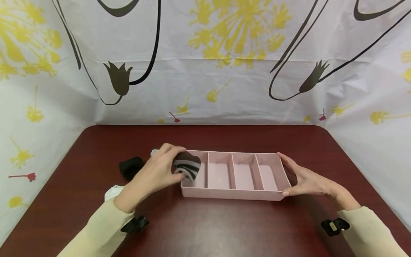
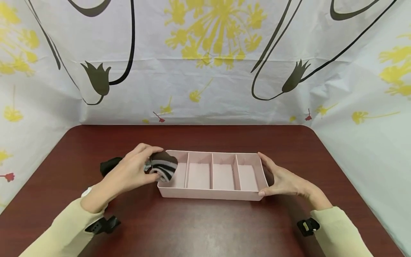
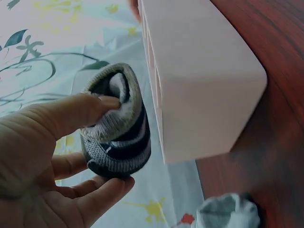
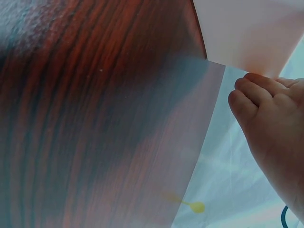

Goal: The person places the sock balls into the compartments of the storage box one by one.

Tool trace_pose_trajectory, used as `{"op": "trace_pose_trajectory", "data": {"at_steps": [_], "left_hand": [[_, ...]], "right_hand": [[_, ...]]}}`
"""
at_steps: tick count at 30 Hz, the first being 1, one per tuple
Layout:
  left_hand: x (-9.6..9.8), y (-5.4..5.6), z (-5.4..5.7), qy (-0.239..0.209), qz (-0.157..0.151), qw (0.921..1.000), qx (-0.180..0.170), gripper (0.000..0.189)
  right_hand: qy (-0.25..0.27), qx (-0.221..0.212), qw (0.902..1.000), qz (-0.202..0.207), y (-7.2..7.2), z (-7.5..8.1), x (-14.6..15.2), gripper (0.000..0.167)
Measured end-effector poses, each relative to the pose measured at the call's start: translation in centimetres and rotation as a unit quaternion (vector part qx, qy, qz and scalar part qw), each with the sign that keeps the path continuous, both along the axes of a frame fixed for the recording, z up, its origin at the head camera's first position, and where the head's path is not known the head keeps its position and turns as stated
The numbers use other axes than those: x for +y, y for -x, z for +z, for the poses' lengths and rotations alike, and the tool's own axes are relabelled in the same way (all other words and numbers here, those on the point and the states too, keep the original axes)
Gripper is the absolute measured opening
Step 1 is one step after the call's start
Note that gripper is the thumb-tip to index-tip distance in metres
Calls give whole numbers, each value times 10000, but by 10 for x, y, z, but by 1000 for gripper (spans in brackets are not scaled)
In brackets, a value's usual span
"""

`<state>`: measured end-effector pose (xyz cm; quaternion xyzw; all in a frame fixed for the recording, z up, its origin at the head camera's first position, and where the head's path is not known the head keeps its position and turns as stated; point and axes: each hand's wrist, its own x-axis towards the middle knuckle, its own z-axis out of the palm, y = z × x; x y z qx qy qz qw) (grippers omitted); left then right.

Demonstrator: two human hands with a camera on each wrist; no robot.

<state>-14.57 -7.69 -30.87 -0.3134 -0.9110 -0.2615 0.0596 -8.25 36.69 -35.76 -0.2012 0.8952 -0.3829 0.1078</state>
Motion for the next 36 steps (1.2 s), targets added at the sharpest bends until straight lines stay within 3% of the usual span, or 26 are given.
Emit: {"op": "trace_pose_trajectory", "data": {"at_steps": [4,8,18,24,30,36], "left_hand": [[14,3,-1,178,-94,9993,-308,60],[26,3,-1,512,-148,9978,-385,59],[46,1,-6,1268,-187,9917,62,56],[52,1,-13,1444,-104,9894,83,58],[55,2,-23,1504,-176,9879,329,57],[59,3,-27,1554,-176,9864,502,53]], "right_hand": [[15,-34,10000,-12,-1,-1,-1,114],[97,17,9999,36,-1,0,-2,114],[147,32,9999,72,-1,-1,-3,114],[214,77,9996,166,0,0,-3,114],[225,108,9995,179,0,-1,-2,114],[192,47,9998,64,-1,-2,0,114]]}}
